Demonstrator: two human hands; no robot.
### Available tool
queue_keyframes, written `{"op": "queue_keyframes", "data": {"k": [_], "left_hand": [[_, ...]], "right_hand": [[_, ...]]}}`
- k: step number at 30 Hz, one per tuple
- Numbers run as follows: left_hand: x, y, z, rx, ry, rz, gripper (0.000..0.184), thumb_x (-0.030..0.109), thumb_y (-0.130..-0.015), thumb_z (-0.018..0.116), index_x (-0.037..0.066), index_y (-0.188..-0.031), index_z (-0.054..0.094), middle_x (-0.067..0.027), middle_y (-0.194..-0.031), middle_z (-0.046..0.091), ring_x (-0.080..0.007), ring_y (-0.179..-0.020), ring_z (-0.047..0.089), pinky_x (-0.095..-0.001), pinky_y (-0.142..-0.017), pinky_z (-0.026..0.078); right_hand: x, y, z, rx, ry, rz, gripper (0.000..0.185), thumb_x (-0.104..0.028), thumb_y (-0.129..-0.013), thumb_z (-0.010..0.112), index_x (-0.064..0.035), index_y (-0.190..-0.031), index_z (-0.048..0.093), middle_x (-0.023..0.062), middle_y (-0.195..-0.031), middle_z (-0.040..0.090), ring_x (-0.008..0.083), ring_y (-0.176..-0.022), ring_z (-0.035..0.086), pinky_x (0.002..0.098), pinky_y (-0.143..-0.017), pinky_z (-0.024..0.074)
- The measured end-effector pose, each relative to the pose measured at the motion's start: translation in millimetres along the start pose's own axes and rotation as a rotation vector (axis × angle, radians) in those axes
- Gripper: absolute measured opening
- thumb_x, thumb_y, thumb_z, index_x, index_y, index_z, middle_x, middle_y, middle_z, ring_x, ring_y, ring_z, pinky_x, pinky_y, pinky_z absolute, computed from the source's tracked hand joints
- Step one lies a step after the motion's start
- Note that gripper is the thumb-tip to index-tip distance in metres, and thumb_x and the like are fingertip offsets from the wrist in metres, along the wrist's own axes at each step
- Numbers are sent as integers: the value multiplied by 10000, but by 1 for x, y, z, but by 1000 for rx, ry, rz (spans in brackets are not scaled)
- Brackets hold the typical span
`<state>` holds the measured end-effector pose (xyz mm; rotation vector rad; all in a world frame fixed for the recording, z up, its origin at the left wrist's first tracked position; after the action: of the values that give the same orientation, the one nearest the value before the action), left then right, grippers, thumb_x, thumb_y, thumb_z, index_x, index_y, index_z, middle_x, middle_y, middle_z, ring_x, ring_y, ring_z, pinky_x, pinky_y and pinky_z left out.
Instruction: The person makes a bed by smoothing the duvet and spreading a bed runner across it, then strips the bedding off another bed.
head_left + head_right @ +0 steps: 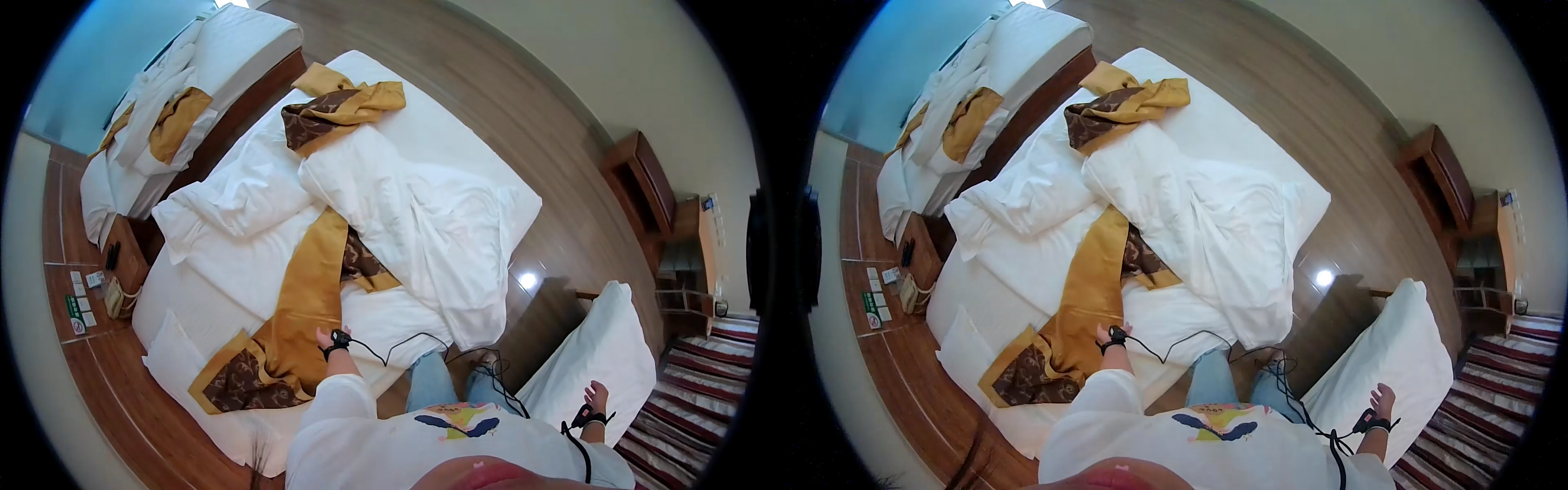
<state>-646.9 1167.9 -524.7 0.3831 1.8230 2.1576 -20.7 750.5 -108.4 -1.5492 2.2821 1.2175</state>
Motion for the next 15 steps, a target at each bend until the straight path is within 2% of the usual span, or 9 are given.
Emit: {"op": "queue_keyframes", "data": {"k": [1,3,5,7,10,11,13,14,15], "left_hand": [[-14,3,-5,20,88,-165,633,494,-626,447,157,-1126,253,-113,-1138,237,-356,-1043,241,-501,-748,296],[-21,5,-8,58,0,-146,665,503,-614,459,156,-1137,241,-120,-1139,232,-365,-971,322,-482,-730,313],[9,-11,8,-37,157,111,702,513,-610,458,151,-1160,214,-115,-1191,192,-355,-907,372,-457,-708,328],[30,-19,7,3,20,205,683,511,-651,416,123,-1174,208,-114,-1214,185,-315,-907,375,-411,-710,339],[73,6,21,24,14,482,540,454,-724,363,126,-1146,285,-112,-1053,419,-228,-828,466,-303,-720,367],[79,16,23,21,11,486,540,454,-724,363,126,-1146,285,-112,-1053,419,-228,-828,466,-303,-720,367],[113,52,41,-60,-261,773,506,409,-788,283,15,-1100,345,-86,-1087,400,-202,-936,423,-312,-762,361],[110,75,56,-172,135,637,429,357,-804,314,13,-1045,402,-85,-1015,457,-195,-902,446,-294,-773,355],[145,95,61,-173,-59,1058,370,304,-793,378,11,-1015,419,-99,-992,459,-193,-876,451,-290,-751,372]], "right_hand": [[-3,7,7,-7,4,10,320,-240,-718,440,-90,-1000,453,61,-1067,407,216,-862,467,331,-646,364],[-10,13,10,-8,10,24,328,-242,-723,440,-94,-1016,443,59,-1100,382,219,-888,453,334,-660,363],[-15,3,13,22,-58,-3,338,-243,-732,439,-101,-1038,426,47,-1142,346,224,-930,423,344,-692,358],[-13,-4,13,33,-79,-2,316,-256,-718,471,-133,-1009,459,17,-1056,383,207,-884,438,328,-661,363],[-18,-3,30,-33,-111,4,335,-239,-730,447,-125,-1045,436,9,-1066,396,192,-889,443,318,-652,362],[-13,-2,33,-36,-116,7,335,-239,-730,447,-125,-1045,436,9,-1066,396,192,-889,443,318,-652,362],[-7,1,33,-26,-110,4,336,-236,-734,440,-120,-1049,431,10,-1080,395,191,-888,447,312,-642,363],[-9,8,33,-41,-146,-24,337,-242,-722,471,-103,-1028,439,20,-1022,432,200,-882,448,339,-679,350],[-9,10,31,-44,-150,-20,337,-242,-722,471,-103,-1028,439,20,-1022,432,200,-882,448,339,-679,350]]}}
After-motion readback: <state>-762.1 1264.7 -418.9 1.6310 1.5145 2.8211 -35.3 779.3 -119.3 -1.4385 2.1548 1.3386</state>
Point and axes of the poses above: each hand's wrist, its own y-axis away from the middle knuckle, its own z-axis out of the palm, x = y × z, the point moved 10 cm from there along -y, towards the middle knuckle
